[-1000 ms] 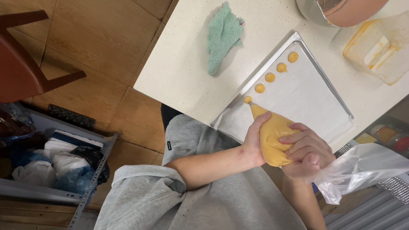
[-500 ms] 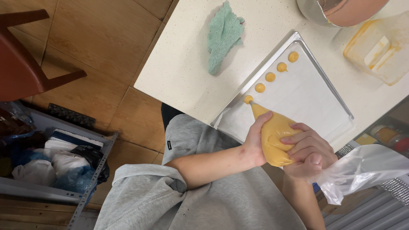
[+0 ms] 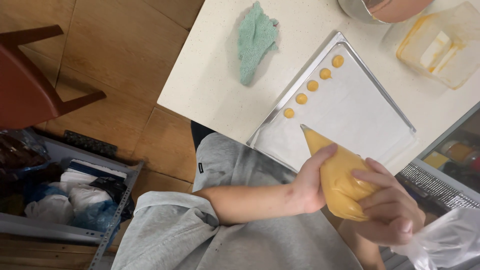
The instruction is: Piping small rounds of batter or dough onto a parchment-lined baking sheet using a piping bag.
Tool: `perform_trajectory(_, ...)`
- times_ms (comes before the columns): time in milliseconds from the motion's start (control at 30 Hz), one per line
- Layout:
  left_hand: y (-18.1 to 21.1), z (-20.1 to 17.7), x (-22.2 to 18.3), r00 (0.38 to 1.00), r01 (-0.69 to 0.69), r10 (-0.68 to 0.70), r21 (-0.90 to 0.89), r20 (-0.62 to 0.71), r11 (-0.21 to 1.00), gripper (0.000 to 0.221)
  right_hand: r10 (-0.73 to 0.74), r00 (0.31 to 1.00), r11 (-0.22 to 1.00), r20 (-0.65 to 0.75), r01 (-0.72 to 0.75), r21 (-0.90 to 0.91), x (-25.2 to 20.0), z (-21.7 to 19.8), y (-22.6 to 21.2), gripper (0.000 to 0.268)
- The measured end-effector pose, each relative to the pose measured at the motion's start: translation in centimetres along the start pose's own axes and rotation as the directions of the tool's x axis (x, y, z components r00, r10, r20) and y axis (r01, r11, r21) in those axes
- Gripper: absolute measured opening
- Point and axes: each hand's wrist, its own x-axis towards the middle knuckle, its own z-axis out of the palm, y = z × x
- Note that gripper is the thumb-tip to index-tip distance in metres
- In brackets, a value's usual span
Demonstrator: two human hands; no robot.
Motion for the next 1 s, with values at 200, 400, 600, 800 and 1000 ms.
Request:
perform_trajectory(200, 0.8, -3.1, -0.2, 0.995, 0.042, -0.045, -0.03, -0.094, 0.999, 0.052, -0.002, 0.993, 0.999, 0.117, 0.007, -0.047, -0.3, 2.4, -0.3, 0.065)
perform_trajectory(400, 2.8, -5.8, -0.8, 0.997, 0.072, -0.073, -0.041, -0.031, 0.997, 0.062, 0.069, 0.974, 0.987, 0.214, -0.035, -0.158, 1.0, 6.0, -2.1, 0.064)
perform_trajectory(600, 3.2, -6.9, -0.8, 0.997, 0.076, -0.073, -0.115, 0.03, 0.99, 0.061, -0.057, 0.981, 0.996, 0.184, 0.069, -0.06, 0.3, 6.6, -0.1, 0.059)
perform_trajectory(800, 3.5, -7.0, -1.0, 0.997, 0.058, -0.05, -0.124, 0.061, 0.991, 0.063, -0.016, 0.974, 0.996, 0.224, 0.034, -0.078, 0.5, 6.9, -0.4, 0.058)
perform_trajectory(1000, 3.9, -7.1, -1.3, 0.997, 0.051, -0.042, -0.16, 0.059, 0.986, 0.062, -0.006, 0.973, 0.996, 0.231, 0.026, -0.084, 0.7, 7.6, -0.5, 0.059)
